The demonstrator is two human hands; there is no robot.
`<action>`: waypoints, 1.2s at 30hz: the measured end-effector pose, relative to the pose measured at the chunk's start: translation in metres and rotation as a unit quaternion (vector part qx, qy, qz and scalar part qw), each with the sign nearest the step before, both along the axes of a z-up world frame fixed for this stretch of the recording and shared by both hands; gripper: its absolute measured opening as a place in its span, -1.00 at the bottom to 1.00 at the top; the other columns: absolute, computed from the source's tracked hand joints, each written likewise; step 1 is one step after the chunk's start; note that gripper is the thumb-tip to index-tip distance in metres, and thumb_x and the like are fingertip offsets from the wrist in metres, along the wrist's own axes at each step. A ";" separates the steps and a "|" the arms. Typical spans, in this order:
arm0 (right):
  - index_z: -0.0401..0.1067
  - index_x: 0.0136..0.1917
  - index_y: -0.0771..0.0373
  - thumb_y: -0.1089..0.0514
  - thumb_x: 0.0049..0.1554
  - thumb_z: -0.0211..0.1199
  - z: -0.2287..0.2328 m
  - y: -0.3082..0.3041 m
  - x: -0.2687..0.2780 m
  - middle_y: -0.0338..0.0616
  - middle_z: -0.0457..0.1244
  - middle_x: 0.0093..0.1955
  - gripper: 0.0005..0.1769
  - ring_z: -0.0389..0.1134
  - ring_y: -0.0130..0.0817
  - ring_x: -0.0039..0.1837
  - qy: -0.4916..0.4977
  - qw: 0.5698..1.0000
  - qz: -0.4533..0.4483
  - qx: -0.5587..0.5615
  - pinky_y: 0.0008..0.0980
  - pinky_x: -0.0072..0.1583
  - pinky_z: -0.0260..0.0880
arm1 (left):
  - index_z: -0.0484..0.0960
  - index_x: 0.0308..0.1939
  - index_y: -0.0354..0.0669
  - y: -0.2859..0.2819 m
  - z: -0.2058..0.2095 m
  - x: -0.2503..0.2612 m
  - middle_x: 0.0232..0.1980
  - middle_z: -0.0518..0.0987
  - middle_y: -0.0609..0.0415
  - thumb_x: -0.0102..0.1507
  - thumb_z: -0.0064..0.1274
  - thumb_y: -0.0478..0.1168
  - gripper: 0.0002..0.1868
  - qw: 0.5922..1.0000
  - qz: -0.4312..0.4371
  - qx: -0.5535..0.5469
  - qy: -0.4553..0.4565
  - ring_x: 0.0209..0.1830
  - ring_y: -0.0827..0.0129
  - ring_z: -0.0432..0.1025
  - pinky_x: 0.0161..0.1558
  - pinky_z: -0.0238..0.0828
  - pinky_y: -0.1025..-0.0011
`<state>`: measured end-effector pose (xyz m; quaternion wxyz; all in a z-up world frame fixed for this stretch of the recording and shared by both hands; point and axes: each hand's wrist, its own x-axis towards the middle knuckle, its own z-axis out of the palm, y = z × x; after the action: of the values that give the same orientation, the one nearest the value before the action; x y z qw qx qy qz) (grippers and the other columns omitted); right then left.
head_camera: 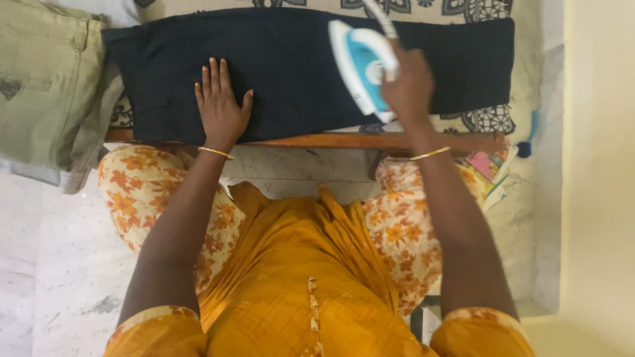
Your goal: The person irons a pair of black trousers laid out on a low wooden bench. They use a blue and white electric iron to smooth the fabric, moving the iron back and forth across the garment while holding it in place with their left hand.
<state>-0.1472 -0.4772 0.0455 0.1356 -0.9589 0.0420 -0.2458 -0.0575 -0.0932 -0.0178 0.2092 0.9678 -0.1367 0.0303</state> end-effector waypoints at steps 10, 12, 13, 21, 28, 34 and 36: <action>0.47 0.41 0.27 0.24 -0.01 0.48 -0.089 -0.270 -0.038 0.11 0.34 0.12 -0.30 0.40 0.09 0.14 -0.076 0.970 -0.224 -0.063 -0.03 0.15 0.38 | 0.05 0.62 -0.26 -0.004 0.002 -0.002 0.68 0.00 -0.23 0.41 0.06 0.11 -0.12 1.000 -0.005 0.015 -0.012 0.67 -0.09 -0.11 0.56 -0.21 -0.15; 0.50 0.36 0.27 0.26 -0.09 0.48 -0.091 -0.274 -0.035 0.10 0.37 0.10 -0.29 0.41 0.12 0.13 -0.105 0.968 -0.210 -0.092 -0.01 0.14 0.39 | 0.06 0.63 -0.27 -0.005 0.002 -0.003 0.68 0.00 -0.23 0.41 0.06 0.11 -0.13 1.000 -0.003 0.021 -0.014 0.67 -0.10 -0.10 0.56 -0.20 -0.15; 0.50 0.34 0.26 0.28 -0.13 0.47 -0.089 -0.264 -0.028 0.09 0.39 0.09 -0.29 0.42 0.12 0.12 -0.115 0.969 -0.203 -0.087 -0.02 0.14 0.40 | 0.06 0.63 -0.27 -0.005 0.001 -0.002 0.68 0.01 -0.23 0.41 0.06 0.10 -0.13 1.000 -0.002 0.023 -0.015 0.67 -0.11 -0.09 0.56 -0.19 -0.14; 0.19 0.34 0.07 0.13 0.06 0.62 -0.052 -0.105 0.017 -0.06 0.46 0.04 -0.25 0.57 -0.21 0.00 0.054 0.961 -0.093 0.255 -0.27 0.02 0.60 | 0.08 0.58 -0.36 -0.011 -0.005 0.001 0.65 0.03 -0.28 0.39 0.10 0.06 -0.13 0.999 0.007 0.014 -0.038 0.66 -0.12 -0.08 0.55 -0.16 -0.11; 0.23 0.45 -0.03 0.08 0.06 0.56 -0.006 0.064 0.024 -0.01 0.42 0.13 -0.21 0.54 -0.16 -0.02 0.146 0.946 0.116 0.265 -0.24 0.01 0.57 | 0.08 0.57 -0.37 -0.011 -0.007 0.002 0.64 0.03 -0.32 0.37 0.11 0.08 -0.11 0.999 0.008 0.013 -0.035 0.65 -0.13 -0.07 0.54 -0.16 -0.11; 0.38 0.48 -0.14 -0.01 0.00 0.58 0.037 0.056 0.023 -0.06 0.43 0.17 -0.20 0.50 -0.21 -0.04 0.231 0.941 0.111 0.221 -0.22 0.08 0.49 | 0.08 0.58 -0.36 -0.011 -0.007 0.002 0.64 0.03 -0.31 0.38 0.10 0.09 -0.11 0.999 0.008 0.018 -0.034 0.65 -0.14 -0.06 0.54 -0.15 -0.12; 0.43 0.44 -0.13 0.01 -0.04 0.59 0.040 0.029 0.022 -0.09 0.42 0.25 -0.21 0.49 -0.22 -0.03 0.219 0.947 0.116 0.206 -0.22 0.08 0.47 | 0.08 0.58 -0.37 -0.012 -0.006 0.002 0.64 0.03 -0.31 0.38 0.10 0.08 -0.12 0.999 0.007 0.018 -0.033 0.65 -0.13 -0.06 0.55 -0.15 -0.12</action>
<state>-0.1255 -0.4477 0.0854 0.3453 -0.9384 0.0092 0.0018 -0.0556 -0.1050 -0.0233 0.1874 0.9708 -0.1369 0.0611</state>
